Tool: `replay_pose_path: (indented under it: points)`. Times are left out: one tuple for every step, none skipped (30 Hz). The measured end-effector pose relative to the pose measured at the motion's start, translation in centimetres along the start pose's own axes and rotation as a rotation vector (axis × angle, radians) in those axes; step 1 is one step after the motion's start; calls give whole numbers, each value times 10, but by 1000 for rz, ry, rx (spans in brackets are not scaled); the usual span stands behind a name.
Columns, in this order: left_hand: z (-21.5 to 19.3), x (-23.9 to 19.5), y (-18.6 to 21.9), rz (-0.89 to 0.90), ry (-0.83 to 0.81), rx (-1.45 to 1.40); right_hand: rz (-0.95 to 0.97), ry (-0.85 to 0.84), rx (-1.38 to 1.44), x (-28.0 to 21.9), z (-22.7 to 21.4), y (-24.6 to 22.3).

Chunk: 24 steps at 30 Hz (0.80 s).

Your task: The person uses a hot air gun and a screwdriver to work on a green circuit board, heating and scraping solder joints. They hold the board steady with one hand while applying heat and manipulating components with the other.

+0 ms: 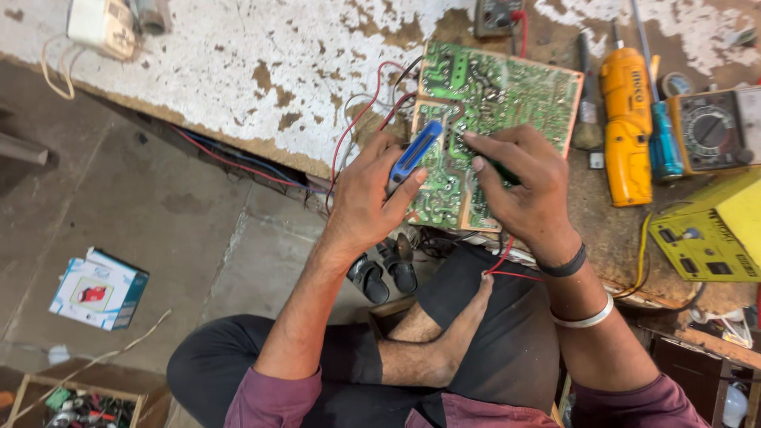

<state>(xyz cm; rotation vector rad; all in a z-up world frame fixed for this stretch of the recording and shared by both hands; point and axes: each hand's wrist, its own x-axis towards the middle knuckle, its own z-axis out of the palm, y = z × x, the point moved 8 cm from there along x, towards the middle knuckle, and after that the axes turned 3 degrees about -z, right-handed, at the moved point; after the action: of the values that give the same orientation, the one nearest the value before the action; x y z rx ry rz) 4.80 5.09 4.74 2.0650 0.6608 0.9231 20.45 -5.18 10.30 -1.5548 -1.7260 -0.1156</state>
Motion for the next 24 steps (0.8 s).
replay_pose_path:
  points:
    - [1,0,-1,4,-4,-8,16,14,6,-2,2,3]
    - [1,0,-3,10,-11,-15,34,31,11,-5,3,6]
    - [1,0,-4,15,-18,-22,51,47,17,-7,4,10]
    - [1,0,-4,27,-11,-17,50,49,14,-9,5,12]
    - [0,0,-5,40,-4,-12,48,51,10,-11,6,14]
    - [0,0,-5,52,3,-9,46,51,7,-13,6,15]
    - [1,0,-6,55,-2,-16,42,50,1,-15,6,17]
    - [1,0,-7,58,-6,-23,35,49,-5,-16,6,18]
    - [2,0,-8,62,-9,-30,27,49,-14,-17,6,19]
    - [2,0,-9,61,-9,-30,22,44,-15,-18,7,19]
    - [3,-1,-10,60,-8,-30,15,41,-19,-20,8,20]
    - [3,0,-10,64,-10,-29,10,39,-18,-21,9,20]
    - [6,1,-16,-5,-41,-56,4,37,-17,-22,9,21]
    - [9,3,-20,-70,-73,-84,0,35,-13,-22,10,21]
    - [12,3,-25,-134,-106,-114,-5,35,-7,-22,9,22]
    - [12,4,-23,-125,-101,-106,-9,35,-3,-22,9,23]
    - [11,4,-23,-115,-97,-98,-12,37,4,-23,8,23]
    - [10,4,-22,-105,-91,-89,-1,64,23,-23,6,26]
    - [9,4,-20,-81,-79,-86,13,88,46,-24,4,28]
    - [8,3,-19,-59,-68,-84,44,135,82,-25,1,32]
    - [7,1,-18,-37,-57,-81,110,185,148,-28,-1,39]
    - [7,1,-19,-24,-54,-79,169,239,217,-31,-4,46]
    - [7,0,-18,-11,-51,-77,264,293,320,-36,-4,55]
    - [7,1,-18,6,-50,-75,360,347,423,-42,-4,66]
